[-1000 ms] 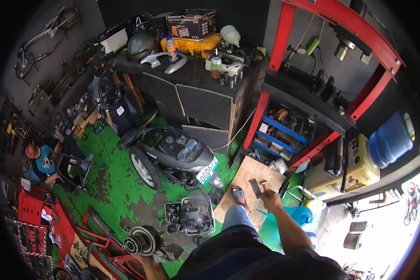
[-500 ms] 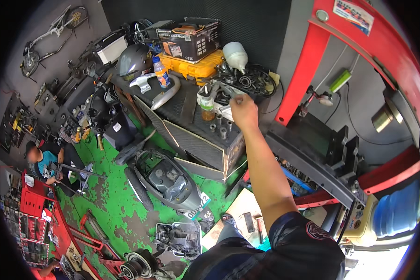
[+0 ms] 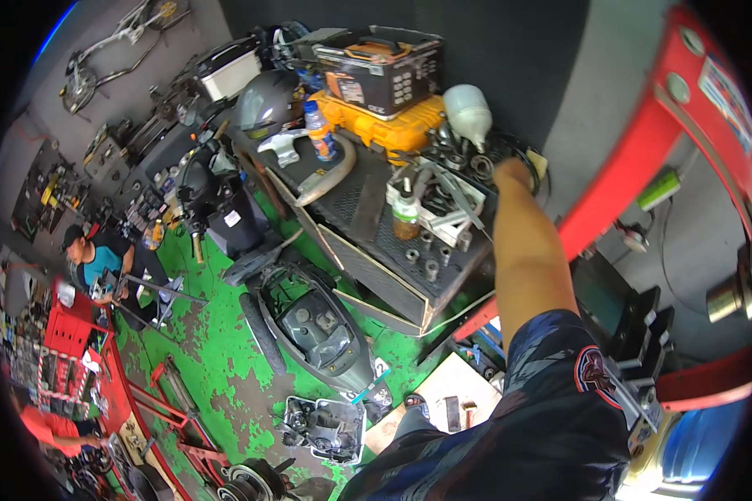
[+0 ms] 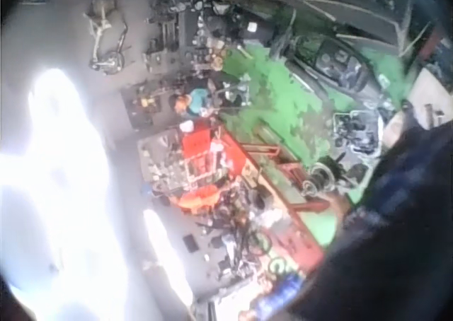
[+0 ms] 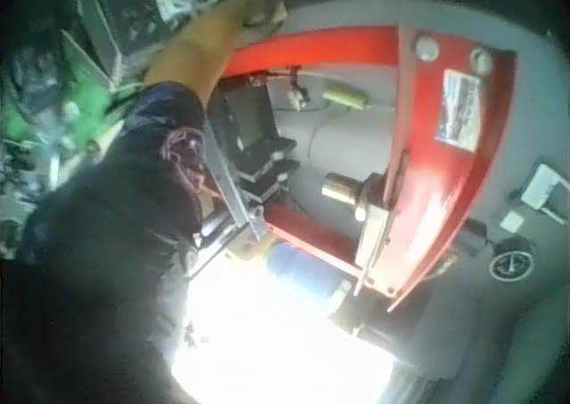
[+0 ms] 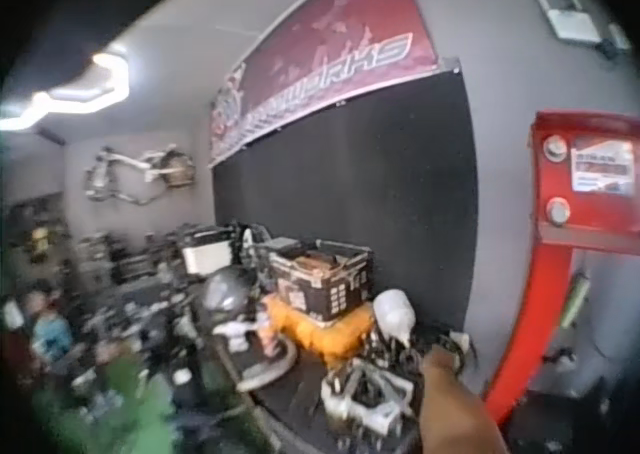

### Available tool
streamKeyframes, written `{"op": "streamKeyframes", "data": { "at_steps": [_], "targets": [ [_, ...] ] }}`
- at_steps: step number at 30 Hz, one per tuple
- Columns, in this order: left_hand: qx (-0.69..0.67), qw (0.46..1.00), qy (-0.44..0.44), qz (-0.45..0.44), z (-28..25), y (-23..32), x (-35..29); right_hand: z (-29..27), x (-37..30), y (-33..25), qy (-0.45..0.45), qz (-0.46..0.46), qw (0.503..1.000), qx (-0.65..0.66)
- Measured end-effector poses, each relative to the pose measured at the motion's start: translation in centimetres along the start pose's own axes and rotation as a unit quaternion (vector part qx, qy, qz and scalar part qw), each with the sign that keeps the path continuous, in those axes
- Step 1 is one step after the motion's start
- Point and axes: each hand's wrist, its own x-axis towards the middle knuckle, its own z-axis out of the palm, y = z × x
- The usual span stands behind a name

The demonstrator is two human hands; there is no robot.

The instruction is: The person holds a cylindrical mechanical component and uses a hammer to tap a metal rod inserted into its center. They repeatedly rotate the component, wipe it with a cloth, and place a small metal ring on it while standing in a workshop.

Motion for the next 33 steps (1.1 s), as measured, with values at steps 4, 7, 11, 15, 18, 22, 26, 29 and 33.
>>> {"op": "streamKeyframes", "data": {
  "at_steps": [4, 7, 11, 15, 18, 22, 26, 29, 33],
  "targets": [
    [-0.022, 0.999, 0.026, 0.008, -0.2, -0.6, 0.9, 3.8, 5.2, 6.8, -0.03, 0.004, 0.998, -0.063],
    [-0.023, 0.998, 0.056, 0.032, -0.8, -0.7, 0.2, 5.4, 4.6, 5.2, -0.092, 0.013, 0.991, -0.1],
    [-0.031, 0.996, 0.07, 0.047, -1.0, -0.6, 0.6, 5.0, 5.0, 4.6, -0.072, 0.03, 0.988, -0.131],
    [-0.047, 0.993, 0.075, 0.08, -2.1, 0.3, -0.2, 4.8, 7.1, 3.5, -0.086, 0.015, 0.986, -0.144],
    [-0.082, 0.984, 0.089, 0.127, -4.4, 1.4, -3.4, 5.5, 6.7, -0.6, -0.006, -0.042, 0.996, -0.074],
    [-0.168, 0.967, 0.066, 0.179, -8.0, 2.4, -8.2, -1.2, 7.9, -4.4, 0.088, -0.263, 0.953, -0.123],
    [-0.152, 0.972, 0.065, 0.167, -4.1, 6.8, -9.7, -3.3, -3.7, -13.3, 0.052, -0.487, 0.869, 0.067],
    [-0.175, 0.972, -0.018, 0.155, -7.3, 8.8, -10.6, -9.5, -33.2, -19.2, -0.17, -0.541, 0.778, 0.269],
    [-0.162, 0.969, -0.067, 0.172, -10.8, 9.5, -13.5, -13.7, -62.2, -17.1, -0.337, -0.731, 0.518, 0.291]
  ]
}}
